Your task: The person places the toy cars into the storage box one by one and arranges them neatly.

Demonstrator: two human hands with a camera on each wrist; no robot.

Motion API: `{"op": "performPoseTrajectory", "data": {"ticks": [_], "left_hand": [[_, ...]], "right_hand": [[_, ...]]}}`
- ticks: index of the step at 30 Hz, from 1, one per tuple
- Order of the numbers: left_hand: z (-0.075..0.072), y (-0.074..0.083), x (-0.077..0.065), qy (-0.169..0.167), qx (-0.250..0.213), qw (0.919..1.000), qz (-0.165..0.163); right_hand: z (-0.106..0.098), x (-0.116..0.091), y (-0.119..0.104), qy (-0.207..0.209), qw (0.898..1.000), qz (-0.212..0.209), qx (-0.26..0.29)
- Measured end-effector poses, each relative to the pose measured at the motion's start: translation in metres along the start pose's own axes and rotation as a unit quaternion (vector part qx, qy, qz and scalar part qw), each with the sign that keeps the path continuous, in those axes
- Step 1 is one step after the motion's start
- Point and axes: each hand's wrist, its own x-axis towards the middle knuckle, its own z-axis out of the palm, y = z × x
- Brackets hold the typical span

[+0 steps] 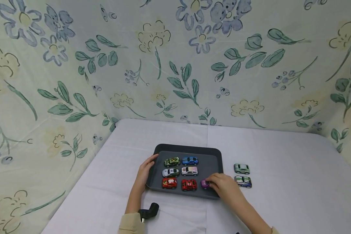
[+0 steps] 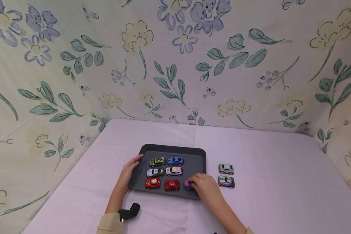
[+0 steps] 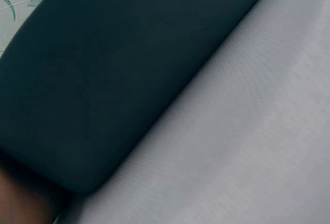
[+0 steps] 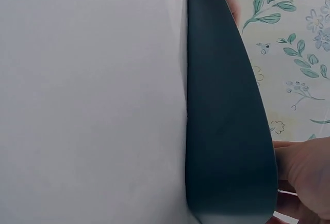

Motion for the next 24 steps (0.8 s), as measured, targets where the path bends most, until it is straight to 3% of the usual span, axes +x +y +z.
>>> {"op": "performPoseTrajectory", "data": {"ticks": [6, 24], "left_hand": [[0.0000, -0.0006, 0.0000, 0.001, -0.003, 1.0000, 0.000], [-0.0010, -0.0021, 0.0019, -0.003, -0.001, 1.0000, -0.003]], "right_hand": [[0.0023, -0.0025, -0.0008, 0.002, 0.999, -0.027, -0.023], [-0.0030, -0.0052, -0.0042, -0.053, 0.998, -0.007, -0.020]]}}
